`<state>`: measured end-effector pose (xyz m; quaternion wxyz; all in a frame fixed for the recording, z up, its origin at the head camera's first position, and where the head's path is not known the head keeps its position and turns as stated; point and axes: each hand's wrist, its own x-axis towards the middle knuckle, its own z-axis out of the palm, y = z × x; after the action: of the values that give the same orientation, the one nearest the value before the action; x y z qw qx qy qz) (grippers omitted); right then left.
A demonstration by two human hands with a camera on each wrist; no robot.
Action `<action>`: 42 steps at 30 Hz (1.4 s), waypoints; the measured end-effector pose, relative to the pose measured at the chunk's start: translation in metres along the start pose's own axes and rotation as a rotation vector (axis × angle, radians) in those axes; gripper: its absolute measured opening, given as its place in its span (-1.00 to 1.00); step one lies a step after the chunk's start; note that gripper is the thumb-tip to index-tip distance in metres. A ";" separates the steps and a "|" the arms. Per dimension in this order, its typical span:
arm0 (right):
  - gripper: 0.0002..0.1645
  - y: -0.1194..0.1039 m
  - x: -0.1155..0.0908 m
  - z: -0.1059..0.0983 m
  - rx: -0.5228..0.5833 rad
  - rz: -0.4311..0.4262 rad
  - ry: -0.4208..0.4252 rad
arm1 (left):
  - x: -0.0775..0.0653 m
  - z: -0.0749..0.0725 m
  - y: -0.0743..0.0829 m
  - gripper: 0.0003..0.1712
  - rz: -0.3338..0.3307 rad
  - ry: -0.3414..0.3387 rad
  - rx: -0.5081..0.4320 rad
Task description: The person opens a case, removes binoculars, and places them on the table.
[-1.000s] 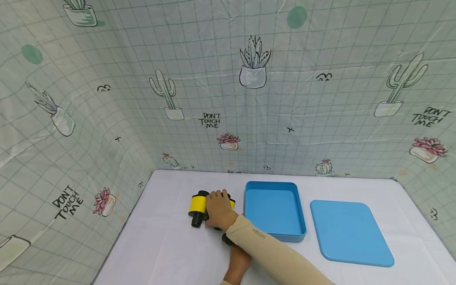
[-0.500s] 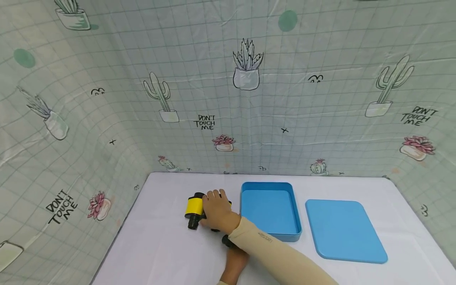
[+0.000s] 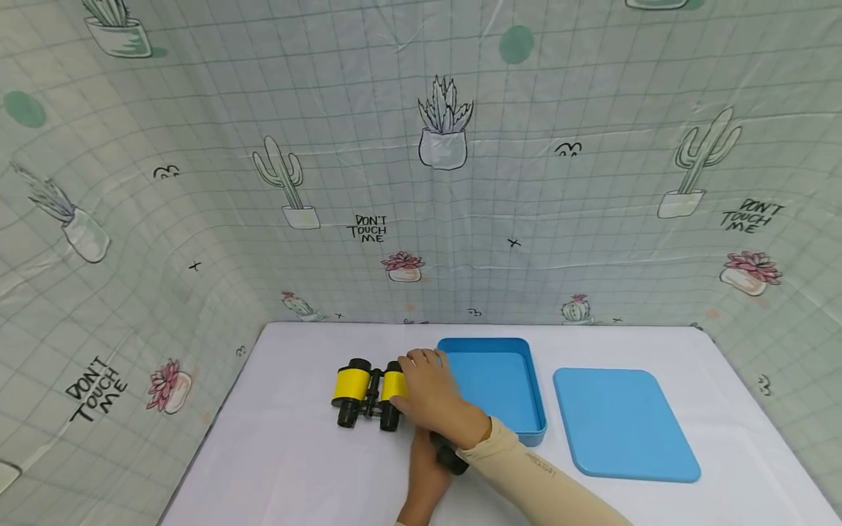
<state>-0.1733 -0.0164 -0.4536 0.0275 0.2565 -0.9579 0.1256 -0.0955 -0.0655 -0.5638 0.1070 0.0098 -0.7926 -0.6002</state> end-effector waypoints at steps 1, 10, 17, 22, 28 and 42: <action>-0.23 0.004 -0.004 -0.001 0.022 0.002 0.012 | 0.000 -0.001 0.004 -0.23 -0.044 -0.017 -0.041; -0.32 0.036 -0.039 -0.007 0.212 -0.002 0.165 | 0.006 0.003 0.005 -0.20 -0.160 -0.015 -0.065; -0.31 0.057 -0.062 -0.019 0.211 0.077 0.219 | 0.006 0.003 0.008 -0.14 -0.137 -0.017 -0.043; -0.32 0.077 -0.078 -0.024 0.219 0.132 0.264 | 0.006 0.003 0.009 -0.13 -0.143 -0.026 -0.020; -0.30 0.100 -0.096 -0.025 0.240 0.167 0.351 | 0.007 0.004 0.011 -0.12 -0.169 -0.021 -0.004; -0.30 0.137 -0.133 -0.028 0.283 0.243 0.394 | 0.008 0.005 0.012 -0.12 -0.204 -0.015 0.021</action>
<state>-0.1266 0.1703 -0.4735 0.1618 0.1116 -0.9308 0.3081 -0.1030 -0.0582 -0.5523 0.0395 0.0871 -0.7946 -0.5996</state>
